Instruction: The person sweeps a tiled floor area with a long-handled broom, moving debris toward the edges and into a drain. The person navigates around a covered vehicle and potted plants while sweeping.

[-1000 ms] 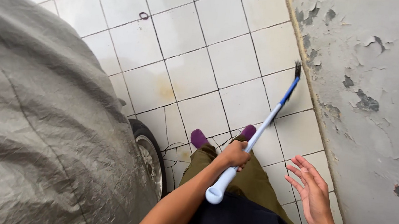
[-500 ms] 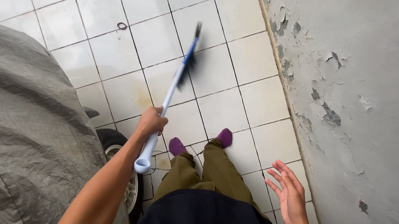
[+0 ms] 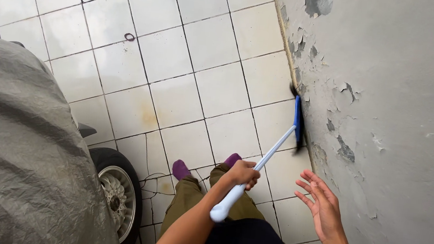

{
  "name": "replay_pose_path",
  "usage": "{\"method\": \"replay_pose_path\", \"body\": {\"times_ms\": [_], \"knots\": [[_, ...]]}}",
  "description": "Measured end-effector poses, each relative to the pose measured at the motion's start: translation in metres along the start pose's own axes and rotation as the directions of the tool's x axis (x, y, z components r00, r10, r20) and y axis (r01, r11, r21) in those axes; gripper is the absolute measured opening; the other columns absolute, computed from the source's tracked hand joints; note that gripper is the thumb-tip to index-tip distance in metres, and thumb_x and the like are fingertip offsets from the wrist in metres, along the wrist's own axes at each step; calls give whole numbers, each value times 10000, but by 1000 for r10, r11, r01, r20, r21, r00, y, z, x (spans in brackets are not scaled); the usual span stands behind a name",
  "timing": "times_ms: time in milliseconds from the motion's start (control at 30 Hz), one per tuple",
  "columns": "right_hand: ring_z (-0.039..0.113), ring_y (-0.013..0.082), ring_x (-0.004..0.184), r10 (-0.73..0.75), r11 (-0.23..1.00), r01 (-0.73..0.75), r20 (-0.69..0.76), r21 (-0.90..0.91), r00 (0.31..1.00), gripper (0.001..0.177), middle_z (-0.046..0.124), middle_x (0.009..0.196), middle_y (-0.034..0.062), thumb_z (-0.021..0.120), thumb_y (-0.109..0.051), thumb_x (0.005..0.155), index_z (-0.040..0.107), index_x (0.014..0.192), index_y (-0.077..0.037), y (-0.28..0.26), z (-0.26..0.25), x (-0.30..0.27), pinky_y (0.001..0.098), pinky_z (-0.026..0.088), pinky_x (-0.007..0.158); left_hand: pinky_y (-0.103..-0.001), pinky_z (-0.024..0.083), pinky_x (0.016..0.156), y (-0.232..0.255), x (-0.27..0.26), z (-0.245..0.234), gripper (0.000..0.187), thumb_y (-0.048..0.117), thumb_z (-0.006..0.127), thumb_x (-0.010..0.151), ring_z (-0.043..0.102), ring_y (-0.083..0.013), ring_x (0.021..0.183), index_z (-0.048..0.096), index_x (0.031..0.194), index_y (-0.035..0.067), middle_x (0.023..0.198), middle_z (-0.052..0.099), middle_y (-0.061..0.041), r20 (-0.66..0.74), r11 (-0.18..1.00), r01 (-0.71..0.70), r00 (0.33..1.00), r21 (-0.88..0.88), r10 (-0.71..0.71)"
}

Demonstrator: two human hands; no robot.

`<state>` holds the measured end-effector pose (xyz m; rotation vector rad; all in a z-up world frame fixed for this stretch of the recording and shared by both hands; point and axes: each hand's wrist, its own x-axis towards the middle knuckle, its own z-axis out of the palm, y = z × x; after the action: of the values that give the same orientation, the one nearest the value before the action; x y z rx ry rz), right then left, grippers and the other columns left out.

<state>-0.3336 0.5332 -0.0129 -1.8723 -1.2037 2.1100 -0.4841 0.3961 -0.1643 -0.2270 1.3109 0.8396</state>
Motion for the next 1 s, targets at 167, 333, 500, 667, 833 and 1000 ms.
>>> {"method": "replay_pose_path", "body": {"times_ms": [167,333,500,667,833,1000], "knots": [[593,294,1277,-3,1000,3,-3,-27,1000,462,605,1425,158,453,-157,1024,568,1439,12,-14,-2,-3,482,519,1079,-274,523,412,45,-11,-46,606,-11,649,888,571,-154,484,535,1482,24,698,642,-108,-170,975,80,984,209,-45],[614,299,1257,37,999,-37,2,21,999,459,626,1409,164,474,-157,1019,591,1428,17,4,-10,1,492,538,1057,-341,525,444,84,-71,-108,733,64,537,814,595,-198,515,485,1544,109,752,657,-130,-475,936,90,875,340,89],[618,313,1272,89,995,-90,27,49,996,459,637,1421,174,472,-143,1025,594,1439,14,16,-14,6,492,537,1049,-367,520,460,100,-155,-88,755,92,459,896,521,-210,546,290,1631,133,781,532,-103,-501,937,49,854,346,141],[616,316,1267,78,997,-78,32,6,996,450,637,1413,178,475,-129,1028,593,1434,26,-2,-6,15,497,536,1047,-266,465,362,48,-93,-29,799,41,527,930,502,-149,486,244,1656,214,833,570,-107,-325,988,0,944,155,51],[604,315,1284,68,997,-67,25,-33,997,457,628,1436,177,464,-125,1031,582,1447,24,-39,8,31,498,525,1053,-292,427,411,38,42,-3,786,-2,540,870,451,-155,471,343,1620,123,673,507,-75,-133,997,67,988,-49,-73],[611,276,1254,-15,987,19,29,-162,999,446,630,1396,132,469,-109,1023,588,1442,-12,-81,27,47,460,536,1061,-277,551,433,110,19,-92,552,21,537,891,602,-165,512,596,1435,92,881,689,-123,-232,911,86,973,403,10]]}}
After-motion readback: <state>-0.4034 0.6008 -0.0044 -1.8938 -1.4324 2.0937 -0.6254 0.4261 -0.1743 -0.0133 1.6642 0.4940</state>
